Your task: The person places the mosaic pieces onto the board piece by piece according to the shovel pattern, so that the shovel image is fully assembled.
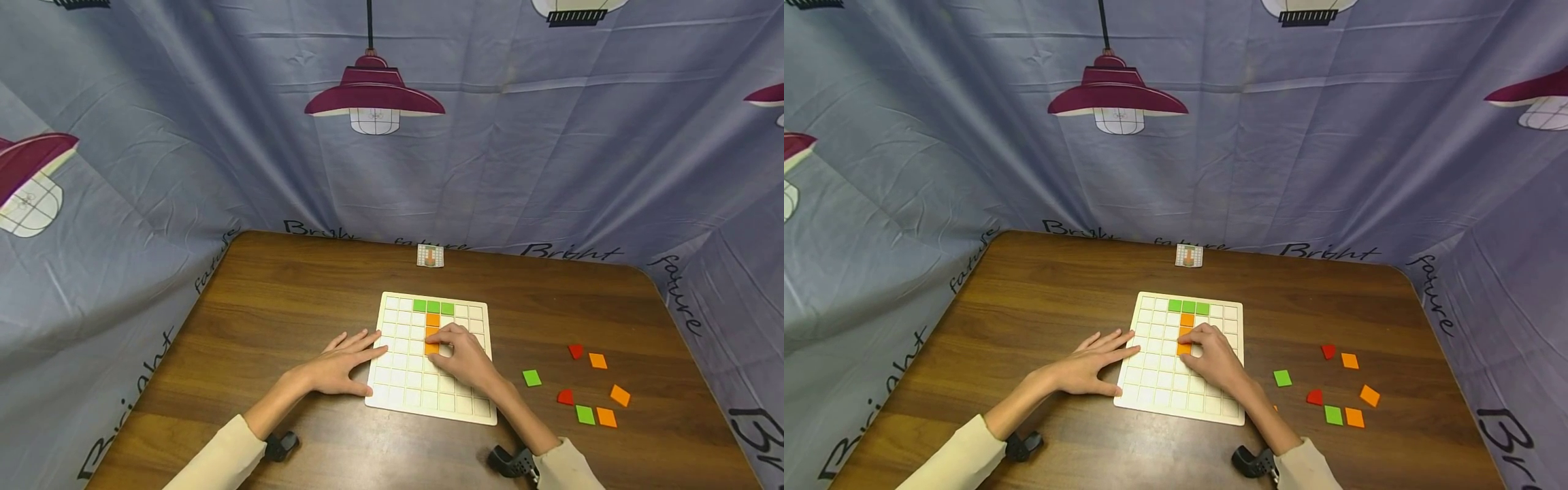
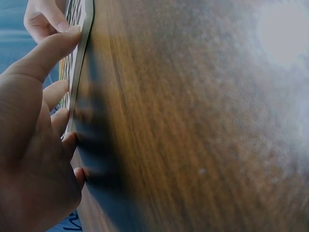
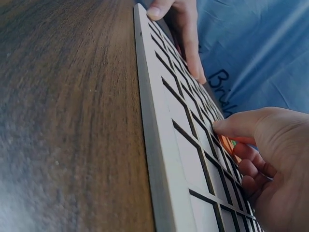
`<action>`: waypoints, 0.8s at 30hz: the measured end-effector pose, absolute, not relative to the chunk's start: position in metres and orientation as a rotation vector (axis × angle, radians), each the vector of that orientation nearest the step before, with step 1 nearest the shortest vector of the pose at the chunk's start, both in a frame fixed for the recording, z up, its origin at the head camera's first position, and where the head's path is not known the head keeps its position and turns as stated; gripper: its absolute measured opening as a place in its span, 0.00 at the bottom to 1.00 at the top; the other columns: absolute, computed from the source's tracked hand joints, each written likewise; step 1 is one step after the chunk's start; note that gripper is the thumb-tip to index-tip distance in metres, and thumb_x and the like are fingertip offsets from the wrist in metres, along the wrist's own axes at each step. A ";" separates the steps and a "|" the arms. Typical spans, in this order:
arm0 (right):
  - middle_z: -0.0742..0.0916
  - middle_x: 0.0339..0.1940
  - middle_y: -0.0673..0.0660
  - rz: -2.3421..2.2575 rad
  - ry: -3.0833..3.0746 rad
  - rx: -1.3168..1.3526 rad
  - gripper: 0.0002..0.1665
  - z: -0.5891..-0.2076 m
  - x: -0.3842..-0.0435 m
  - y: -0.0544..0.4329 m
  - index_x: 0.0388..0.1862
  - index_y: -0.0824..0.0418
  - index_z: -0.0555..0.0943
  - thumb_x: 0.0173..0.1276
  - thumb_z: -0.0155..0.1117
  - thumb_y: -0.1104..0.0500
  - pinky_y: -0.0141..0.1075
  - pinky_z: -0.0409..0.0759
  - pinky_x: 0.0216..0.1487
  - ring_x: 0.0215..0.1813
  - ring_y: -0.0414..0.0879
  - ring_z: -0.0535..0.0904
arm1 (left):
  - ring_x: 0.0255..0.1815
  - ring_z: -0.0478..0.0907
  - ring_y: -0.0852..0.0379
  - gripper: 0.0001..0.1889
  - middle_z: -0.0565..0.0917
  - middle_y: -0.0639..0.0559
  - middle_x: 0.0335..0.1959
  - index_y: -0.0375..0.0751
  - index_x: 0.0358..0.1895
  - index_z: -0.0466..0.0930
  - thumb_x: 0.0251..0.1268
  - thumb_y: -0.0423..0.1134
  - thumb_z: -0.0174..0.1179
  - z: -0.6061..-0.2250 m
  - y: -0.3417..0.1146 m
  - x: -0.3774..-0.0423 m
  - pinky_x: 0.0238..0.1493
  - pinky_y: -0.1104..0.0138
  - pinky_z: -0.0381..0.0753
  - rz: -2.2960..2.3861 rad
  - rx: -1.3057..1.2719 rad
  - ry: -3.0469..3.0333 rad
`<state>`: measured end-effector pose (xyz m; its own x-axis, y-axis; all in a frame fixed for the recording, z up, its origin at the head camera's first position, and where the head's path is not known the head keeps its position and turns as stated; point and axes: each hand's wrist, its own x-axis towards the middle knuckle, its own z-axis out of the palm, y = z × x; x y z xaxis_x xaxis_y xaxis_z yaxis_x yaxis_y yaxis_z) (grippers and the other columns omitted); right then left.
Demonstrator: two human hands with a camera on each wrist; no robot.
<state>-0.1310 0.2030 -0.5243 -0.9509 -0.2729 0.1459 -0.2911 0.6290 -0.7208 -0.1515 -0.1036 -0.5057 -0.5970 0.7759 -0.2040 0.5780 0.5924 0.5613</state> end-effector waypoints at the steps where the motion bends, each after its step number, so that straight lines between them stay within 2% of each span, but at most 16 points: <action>1: 0.83 0.41 0.45 1.256 -2.807 0.492 0.15 -0.524 -0.131 0.204 0.46 0.57 0.89 0.58 0.77 0.62 0.44 0.77 0.51 0.48 0.45 0.78 | 0.81 0.39 0.46 0.43 0.47 0.51 0.82 0.51 0.79 0.58 0.64 0.58 0.64 -0.505 -0.104 -0.152 0.74 0.42 0.35 0.625 1.081 2.390; 7: 0.85 0.42 0.46 1.270 -2.745 0.490 0.13 -0.518 -0.129 0.217 0.44 0.56 0.89 0.59 0.76 0.63 0.38 0.77 0.41 0.43 0.44 0.79 | 0.81 0.39 0.46 0.43 0.47 0.51 0.82 0.51 0.79 0.58 0.64 0.58 0.64 -0.503 -0.103 -0.152 0.74 0.41 0.35 0.638 1.075 2.376; 12: 0.86 0.41 0.50 1.226 -2.670 0.443 0.13 -0.509 -0.123 0.244 0.44 0.60 0.89 0.58 0.76 0.65 0.37 0.77 0.35 0.37 0.48 0.79 | 0.81 0.39 0.46 0.43 0.47 0.51 0.82 0.51 0.79 0.58 0.64 0.57 0.64 -0.503 -0.104 -0.152 0.73 0.41 0.34 0.650 1.074 2.373; 16: 0.86 0.40 0.52 1.172 -2.635 0.337 0.14 -0.500 -0.112 0.271 0.45 0.61 0.89 0.58 0.76 0.66 0.34 0.76 0.37 0.36 0.49 0.77 | 0.81 0.39 0.46 0.43 0.47 0.51 0.82 0.51 0.79 0.57 0.64 0.58 0.64 -0.503 -0.104 -0.152 0.73 0.41 0.34 0.648 1.076 2.374; 20: 0.86 0.41 0.53 1.134 -2.613 0.232 0.15 -0.494 -0.096 0.300 0.47 0.61 0.88 0.60 0.75 0.67 0.25 0.77 0.43 0.39 0.43 0.80 | 0.81 0.39 0.46 0.43 0.47 0.50 0.82 0.51 0.79 0.57 0.64 0.58 0.64 -0.504 -0.104 -0.152 0.74 0.41 0.34 0.647 1.080 2.372; 24: 0.85 0.44 0.55 1.149 -2.585 0.150 0.15 -0.490 -0.078 0.328 0.49 0.63 0.87 0.62 0.73 0.67 0.21 0.75 0.44 0.41 0.39 0.80 | 0.81 0.38 0.46 0.43 0.47 0.51 0.82 0.51 0.79 0.57 0.64 0.58 0.64 -0.505 -0.103 -0.152 0.74 0.41 0.34 0.644 1.079 2.372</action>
<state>-0.0776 0.3277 -0.4900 -0.9472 0.0290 0.3194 -0.2177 0.6733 -0.7066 -0.1521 -0.1034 -0.5046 -0.5905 0.7800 -0.2070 0.5682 0.5840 0.5797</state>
